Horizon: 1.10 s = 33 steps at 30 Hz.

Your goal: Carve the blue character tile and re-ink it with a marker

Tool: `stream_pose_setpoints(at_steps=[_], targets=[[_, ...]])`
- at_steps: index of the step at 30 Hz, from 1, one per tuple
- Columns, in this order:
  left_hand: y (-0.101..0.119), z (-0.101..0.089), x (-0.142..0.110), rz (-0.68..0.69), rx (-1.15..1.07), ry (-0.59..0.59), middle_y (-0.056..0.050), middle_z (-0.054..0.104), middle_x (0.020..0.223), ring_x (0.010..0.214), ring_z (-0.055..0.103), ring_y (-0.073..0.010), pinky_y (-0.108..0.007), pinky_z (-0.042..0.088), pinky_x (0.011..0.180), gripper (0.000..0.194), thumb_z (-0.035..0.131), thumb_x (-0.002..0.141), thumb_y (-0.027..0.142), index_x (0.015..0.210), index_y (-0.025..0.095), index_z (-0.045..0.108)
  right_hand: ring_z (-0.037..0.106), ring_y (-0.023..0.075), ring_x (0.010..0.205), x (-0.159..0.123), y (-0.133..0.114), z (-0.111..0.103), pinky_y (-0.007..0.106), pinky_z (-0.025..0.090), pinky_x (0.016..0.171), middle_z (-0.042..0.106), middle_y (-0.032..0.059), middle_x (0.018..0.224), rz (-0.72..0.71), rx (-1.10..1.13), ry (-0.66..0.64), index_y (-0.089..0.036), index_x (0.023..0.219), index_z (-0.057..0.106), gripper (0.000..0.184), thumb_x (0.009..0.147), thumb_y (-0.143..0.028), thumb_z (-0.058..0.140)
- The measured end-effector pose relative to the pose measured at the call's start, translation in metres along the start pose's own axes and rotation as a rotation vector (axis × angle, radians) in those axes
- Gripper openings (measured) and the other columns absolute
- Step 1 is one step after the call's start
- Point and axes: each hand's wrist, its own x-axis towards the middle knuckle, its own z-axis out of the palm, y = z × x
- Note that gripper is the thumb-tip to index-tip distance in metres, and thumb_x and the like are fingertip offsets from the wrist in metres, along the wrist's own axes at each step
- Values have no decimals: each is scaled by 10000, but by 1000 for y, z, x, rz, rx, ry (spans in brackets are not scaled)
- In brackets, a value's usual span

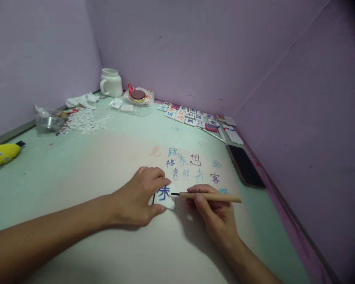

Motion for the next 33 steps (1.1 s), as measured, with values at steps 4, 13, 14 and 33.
stream_pose_setpoints(at_steps=[4,13,14,33], targets=[[-1,1,-1,12,-11,4,-98,568,1056,985,523,-270,-450,423,892,395,596,746,285,1125,181,559,631,140,642,5,4,-4,254,507,580,696,4,719,-6,19,-94,-255,907,689,155,848,-395,657],[-2,3,-1,19,-6,11,-97,566,1060,983,519,-271,-450,415,899,392,587,753,299,1127,187,561,553,140,654,9,3,-4,256,428,577,638,9,756,-58,-113,-148,-249,912,657,177,889,-409,584],[-2,3,-1,20,-4,12,-97,568,1057,979,520,-271,-448,416,897,386,586,754,306,1120,185,565,540,140,647,9,2,-5,255,418,567,629,8,758,-63,-132,-161,-248,915,650,181,895,-410,572],[-5,2,-2,64,-7,10,-100,557,1073,1007,527,-282,-461,399,911,407,580,745,267,1145,191,555,617,157,878,16,-5,-9,291,511,782,643,6,906,-219,-55,-205,-275,930,593,55,888,-239,589]])
